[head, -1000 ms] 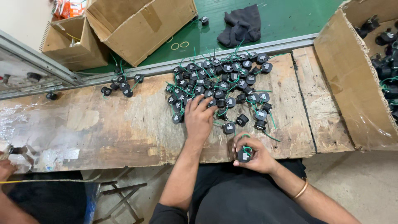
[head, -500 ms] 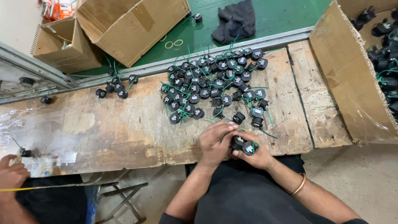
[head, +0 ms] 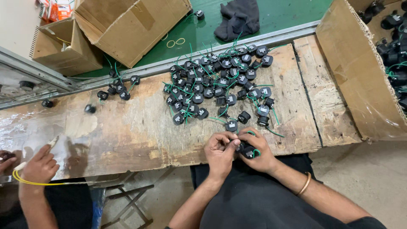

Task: The person picks up black power adapters with green cords from the workbench, wraps the cord around each adapter by hand, and places the finished adapters into a cardboard box beside the bench, repeating this for a pile of adapters.

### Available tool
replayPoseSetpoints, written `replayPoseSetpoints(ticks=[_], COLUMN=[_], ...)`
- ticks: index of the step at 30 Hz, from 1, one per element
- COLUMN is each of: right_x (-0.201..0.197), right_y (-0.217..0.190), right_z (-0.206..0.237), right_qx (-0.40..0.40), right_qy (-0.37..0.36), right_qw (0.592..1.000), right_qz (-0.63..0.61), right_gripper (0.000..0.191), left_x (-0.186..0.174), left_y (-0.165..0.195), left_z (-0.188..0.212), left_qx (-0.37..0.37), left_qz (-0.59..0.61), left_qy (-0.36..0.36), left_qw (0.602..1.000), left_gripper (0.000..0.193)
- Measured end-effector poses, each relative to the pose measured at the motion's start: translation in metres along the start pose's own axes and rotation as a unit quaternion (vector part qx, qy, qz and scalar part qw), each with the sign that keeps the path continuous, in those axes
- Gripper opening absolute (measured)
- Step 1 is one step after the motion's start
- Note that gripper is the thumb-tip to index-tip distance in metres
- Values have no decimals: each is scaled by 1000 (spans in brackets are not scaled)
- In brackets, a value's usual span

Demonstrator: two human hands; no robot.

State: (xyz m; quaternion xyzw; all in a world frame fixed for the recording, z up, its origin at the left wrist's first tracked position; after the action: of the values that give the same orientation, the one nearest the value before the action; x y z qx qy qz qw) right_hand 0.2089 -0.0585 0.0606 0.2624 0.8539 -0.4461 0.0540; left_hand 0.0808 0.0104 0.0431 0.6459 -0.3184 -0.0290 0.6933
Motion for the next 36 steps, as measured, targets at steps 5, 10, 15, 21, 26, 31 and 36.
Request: replayPoseSetpoints(ticks=[5,10,15,21,26,31,36], right_x=[-9,-9,-4,-6,1,9,6], right_y=[2,20,38,32,34,49,48], right_z=[1,7,17,12,11,26,25], right_qx=[-9,73,192,184,210,286,276], right_qy=[10,124,169,144,117,72,73], right_qw=[998,867,744,745,736,785,747], right_qz=[-68,-477,-617,-625,-632,-545,-601], right_gripper=[44,44,54,53,54,64,58], left_x=[3,-32,-15,-35,-47,7,25], left_y=[28,44,40,17,18,34,65], left_z=[-3,-41,-52,-59,-32,-23,-16], left_qx=[145,-40,-30,9,36,127,250], left_qz=[-182,-404,-456,-199,21,-154,-233], left_qy=[-8,126,122,117,67,-56,-84], left_qw=[972,905,881,973,997,978,936], left_gripper=[25,16,45,38,24,20,21])
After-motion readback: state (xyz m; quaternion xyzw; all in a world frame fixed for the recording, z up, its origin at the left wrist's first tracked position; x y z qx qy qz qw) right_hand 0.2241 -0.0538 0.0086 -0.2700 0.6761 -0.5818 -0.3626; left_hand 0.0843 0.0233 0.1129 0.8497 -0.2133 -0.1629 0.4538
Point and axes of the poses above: each hand's wrist, its own z-axis away from the middle knuckle, its own x-axis out of the palm, y = z × x, the point moved 6 cm from there along -z, towards the middle knuckle, and after that the axes turned 7 degrees about -x, right-handed, at the moved point
